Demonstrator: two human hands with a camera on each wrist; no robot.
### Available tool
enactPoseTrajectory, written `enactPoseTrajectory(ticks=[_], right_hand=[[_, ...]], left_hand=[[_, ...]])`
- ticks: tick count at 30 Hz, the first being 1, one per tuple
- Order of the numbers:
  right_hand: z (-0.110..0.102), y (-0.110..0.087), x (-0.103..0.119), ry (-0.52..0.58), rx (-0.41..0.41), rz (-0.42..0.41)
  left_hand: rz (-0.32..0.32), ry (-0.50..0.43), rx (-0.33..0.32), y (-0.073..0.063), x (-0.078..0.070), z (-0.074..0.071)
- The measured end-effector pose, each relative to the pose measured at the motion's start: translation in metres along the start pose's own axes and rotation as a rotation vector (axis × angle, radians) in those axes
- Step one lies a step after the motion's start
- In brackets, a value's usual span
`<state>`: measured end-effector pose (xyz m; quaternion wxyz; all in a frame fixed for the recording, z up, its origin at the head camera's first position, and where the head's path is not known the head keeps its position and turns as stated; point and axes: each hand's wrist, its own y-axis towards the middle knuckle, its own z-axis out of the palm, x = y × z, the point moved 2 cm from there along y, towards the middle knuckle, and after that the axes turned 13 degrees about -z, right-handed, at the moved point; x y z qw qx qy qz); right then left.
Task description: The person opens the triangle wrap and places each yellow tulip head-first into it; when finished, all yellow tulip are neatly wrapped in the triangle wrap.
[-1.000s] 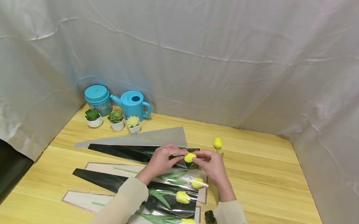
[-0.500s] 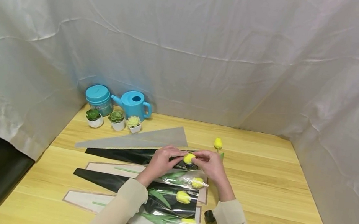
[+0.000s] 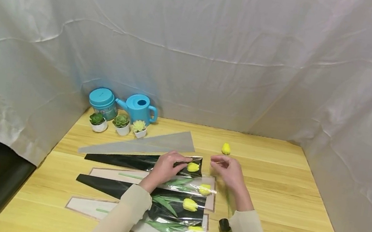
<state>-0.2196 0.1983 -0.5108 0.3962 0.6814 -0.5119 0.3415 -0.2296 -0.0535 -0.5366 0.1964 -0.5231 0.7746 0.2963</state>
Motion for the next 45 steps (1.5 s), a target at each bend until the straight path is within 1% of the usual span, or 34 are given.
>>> enactPoseTrajectory(ticks=[5,9,12,14,18,21,26,27,32,36,38,41,43,45], right_hand=[[-0.020,-0.008,-0.008,-0.009,-0.045,0.040],[-0.033,-0.017,-0.014,-0.013,-0.053,0.086],[-0.039,-0.023,-0.018,-0.022,-0.054,0.121],[-0.042,-0.027,-0.019,-0.033,-0.053,0.130],[-0.046,-0.035,-0.023,-0.087,-0.041,0.147],[-0.046,-0.039,-0.028,-0.117,-0.018,0.177],[-0.041,-0.045,-0.033,-0.020,0.011,0.243],[-0.040,-0.046,-0.034,-0.003,0.016,0.247],[-0.038,-0.048,-0.036,0.023,0.005,0.279],[-0.035,-0.049,-0.036,0.069,-0.001,0.324],[-0.034,-0.049,-0.036,0.090,-0.004,0.343],[-0.032,-0.049,-0.036,0.101,-0.002,0.359],[-0.031,-0.049,-0.036,0.103,-0.005,0.367],[-0.030,-0.048,-0.036,0.100,0.002,0.372]], left_hand=[[-0.010,-0.006,0.041,-0.001,0.003,0.002],[-0.009,0.016,0.065,-0.002,0.006,0.004],[0.000,0.024,0.079,-0.002,0.007,0.005],[0.005,0.025,0.087,-0.002,0.007,0.005],[0.003,0.024,0.100,-0.002,0.006,0.006],[-0.006,0.022,0.109,-0.003,0.007,0.006],[-0.039,0.008,0.130,-0.004,0.008,0.006],[-0.042,0.004,0.133,-0.004,0.008,0.006],[-0.051,-0.021,0.144,-0.003,0.008,0.007],[-0.070,-0.034,0.147,-0.001,0.008,0.005],[-0.082,-0.033,0.141,0.002,0.009,0.003],[-0.110,-0.036,0.120,0.010,0.013,-0.005],[-0.141,-0.042,0.101,0.015,0.018,-0.013],[-0.183,-0.050,0.086,0.022,0.027,-0.021]])
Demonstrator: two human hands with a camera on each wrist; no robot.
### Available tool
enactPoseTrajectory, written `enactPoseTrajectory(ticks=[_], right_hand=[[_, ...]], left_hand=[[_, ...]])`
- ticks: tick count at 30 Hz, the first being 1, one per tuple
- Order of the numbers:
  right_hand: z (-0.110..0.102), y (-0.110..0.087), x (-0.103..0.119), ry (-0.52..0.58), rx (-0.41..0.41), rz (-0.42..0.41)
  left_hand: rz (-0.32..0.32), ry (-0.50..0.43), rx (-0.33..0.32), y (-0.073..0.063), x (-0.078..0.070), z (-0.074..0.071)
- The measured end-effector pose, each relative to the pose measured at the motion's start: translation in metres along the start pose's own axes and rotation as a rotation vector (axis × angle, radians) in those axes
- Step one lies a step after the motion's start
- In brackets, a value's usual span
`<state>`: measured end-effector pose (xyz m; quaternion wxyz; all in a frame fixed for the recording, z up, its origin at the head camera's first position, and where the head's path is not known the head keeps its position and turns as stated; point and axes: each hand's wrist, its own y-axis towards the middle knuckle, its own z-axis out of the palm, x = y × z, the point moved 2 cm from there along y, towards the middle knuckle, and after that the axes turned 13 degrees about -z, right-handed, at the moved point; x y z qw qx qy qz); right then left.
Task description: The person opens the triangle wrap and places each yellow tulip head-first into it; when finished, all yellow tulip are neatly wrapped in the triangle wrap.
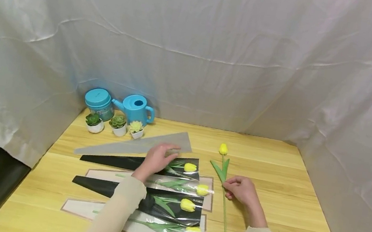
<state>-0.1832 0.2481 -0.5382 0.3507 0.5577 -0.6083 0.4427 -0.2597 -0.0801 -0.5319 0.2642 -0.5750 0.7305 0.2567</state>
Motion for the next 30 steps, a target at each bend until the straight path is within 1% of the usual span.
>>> enactPoseTrajectory(ticks=[3,7,10,13,16,21,24,27,30], right_hand=[[0.002,0.002,-0.001,0.007,0.006,0.006],[0.004,0.004,-0.005,0.006,0.020,0.010],[0.002,0.005,-0.008,-0.009,0.023,0.018],[0.000,0.004,-0.010,-0.013,0.021,0.027],[-0.002,0.004,-0.012,-0.006,0.017,0.036],[-0.003,0.003,-0.013,0.030,0.023,0.042],[-0.003,0.003,-0.012,0.038,0.023,0.036],[-0.003,0.004,-0.010,0.030,0.012,0.026],[-0.002,0.004,-0.008,0.023,0.007,0.016]], left_hand=[[-0.096,-0.037,-0.001,0.007,0.016,-0.011],[-0.210,-0.082,0.039,0.010,0.039,-0.018],[-0.239,-0.091,0.069,0.009,0.049,-0.018],[-0.231,-0.074,0.068,0.008,0.052,-0.016],[-0.210,-0.049,0.039,0.009,0.051,-0.013],[-0.203,0.018,-0.044,0.010,0.048,-0.011],[-0.175,0.062,-0.082,0.015,0.041,-0.009],[-0.138,0.050,-0.068,0.021,0.031,-0.005],[-0.120,-0.029,-0.020,0.029,0.022,0.000]])
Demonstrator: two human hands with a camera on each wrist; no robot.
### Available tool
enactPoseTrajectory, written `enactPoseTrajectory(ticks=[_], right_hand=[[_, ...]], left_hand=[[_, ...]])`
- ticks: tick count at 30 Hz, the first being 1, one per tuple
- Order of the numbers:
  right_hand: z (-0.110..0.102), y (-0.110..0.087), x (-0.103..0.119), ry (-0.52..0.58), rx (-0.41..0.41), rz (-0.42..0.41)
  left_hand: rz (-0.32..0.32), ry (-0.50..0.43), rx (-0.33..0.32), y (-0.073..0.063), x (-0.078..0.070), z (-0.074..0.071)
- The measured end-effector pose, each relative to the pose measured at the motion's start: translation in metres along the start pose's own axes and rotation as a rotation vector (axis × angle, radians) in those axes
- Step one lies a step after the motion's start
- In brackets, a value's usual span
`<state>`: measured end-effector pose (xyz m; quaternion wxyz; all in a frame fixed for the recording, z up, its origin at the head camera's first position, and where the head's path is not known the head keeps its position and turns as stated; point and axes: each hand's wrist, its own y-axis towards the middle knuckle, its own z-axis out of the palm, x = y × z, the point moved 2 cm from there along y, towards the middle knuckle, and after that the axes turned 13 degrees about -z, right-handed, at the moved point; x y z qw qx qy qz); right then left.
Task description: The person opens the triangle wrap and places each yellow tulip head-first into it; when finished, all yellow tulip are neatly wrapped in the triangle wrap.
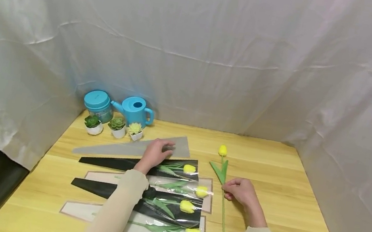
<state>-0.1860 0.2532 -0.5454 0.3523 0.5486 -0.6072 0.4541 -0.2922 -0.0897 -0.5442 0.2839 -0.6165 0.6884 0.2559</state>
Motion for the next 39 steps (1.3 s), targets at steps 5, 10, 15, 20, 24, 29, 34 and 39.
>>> enactPoseTrajectory(ticks=[5,10,15,20,24,29,34,39], right_hand=[[0.001,-0.001,0.002,-0.009,0.006,-0.006],[0.003,-0.002,0.003,-0.053,0.027,-0.032],[0.003,-0.002,0.004,-0.095,0.021,-0.039],[0.002,-0.002,0.003,-0.105,0.016,-0.047],[0.002,0.000,0.002,-0.109,0.013,-0.055],[0.002,-0.001,0.002,-0.098,0.010,-0.045],[0.002,-0.002,0.000,-0.095,-0.002,-0.034],[0.001,-0.002,-0.001,-0.093,-0.007,-0.032]], left_hand=[[-0.003,-0.116,0.075,0.012,-0.009,0.013],[0.014,-0.163,0.059,0.017,-0.006,0.023],[-0.002,-0.175,0.040,0.018,-0.005,0.027],[-0.010,-0.161,0.027,0.019,-0.004,0.030],[-0.033,-0.180,0.014,0.019,-0.004,0.029],[-0.019,-0.184,0.005,0.016,-0.002,0.029],[0.011,-0.166,0.005,0.014,-0.002,0.030],[-0.010,-0.155,-0.011,0.015,-0.004,0.031]])
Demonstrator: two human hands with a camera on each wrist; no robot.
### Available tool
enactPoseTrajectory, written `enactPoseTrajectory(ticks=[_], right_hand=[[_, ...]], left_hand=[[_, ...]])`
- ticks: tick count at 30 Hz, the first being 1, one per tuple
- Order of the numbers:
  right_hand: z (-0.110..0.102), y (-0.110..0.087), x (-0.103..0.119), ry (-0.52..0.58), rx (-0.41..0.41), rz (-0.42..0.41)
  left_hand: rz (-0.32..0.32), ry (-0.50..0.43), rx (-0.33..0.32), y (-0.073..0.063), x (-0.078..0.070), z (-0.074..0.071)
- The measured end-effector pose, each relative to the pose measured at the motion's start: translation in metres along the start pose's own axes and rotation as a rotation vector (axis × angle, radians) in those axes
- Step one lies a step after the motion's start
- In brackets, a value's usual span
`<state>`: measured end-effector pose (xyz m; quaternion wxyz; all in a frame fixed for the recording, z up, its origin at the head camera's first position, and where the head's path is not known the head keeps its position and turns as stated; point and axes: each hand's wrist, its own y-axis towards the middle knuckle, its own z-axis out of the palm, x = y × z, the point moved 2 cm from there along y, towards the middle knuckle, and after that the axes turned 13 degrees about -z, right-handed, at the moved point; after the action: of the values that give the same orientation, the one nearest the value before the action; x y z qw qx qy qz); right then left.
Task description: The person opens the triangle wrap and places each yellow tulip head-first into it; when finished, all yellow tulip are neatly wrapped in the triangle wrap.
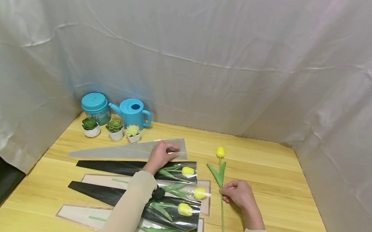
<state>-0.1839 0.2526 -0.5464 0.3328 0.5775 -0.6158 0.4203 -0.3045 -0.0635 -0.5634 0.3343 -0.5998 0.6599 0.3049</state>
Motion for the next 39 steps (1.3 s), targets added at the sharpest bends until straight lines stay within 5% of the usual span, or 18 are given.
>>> enactPoseTrajectory(ticks=[6,18,31,39], right_hand=[[-0.002,-0.002,0.002,-0.008,0.005,-0.006],[0.000,0.000,0.001,0.006,0.006,-0.003],[0.000,0.000,0.002,0.001,-0.004,-0.002],[0.004,-0.010,0.018,-0.281,0.019,-0.098]], left_hand=[[-0.041,-0.010,-0.016,0.001,-0.001,0.000],[-0.085,-0.234,-0.055,0.001,0.010,-0.002],[-0.096,-0.250,-0.045,0.002,0.009,-0.003],[-0.101,-0.242,-0.044,0.001,0.010,-0.004]])
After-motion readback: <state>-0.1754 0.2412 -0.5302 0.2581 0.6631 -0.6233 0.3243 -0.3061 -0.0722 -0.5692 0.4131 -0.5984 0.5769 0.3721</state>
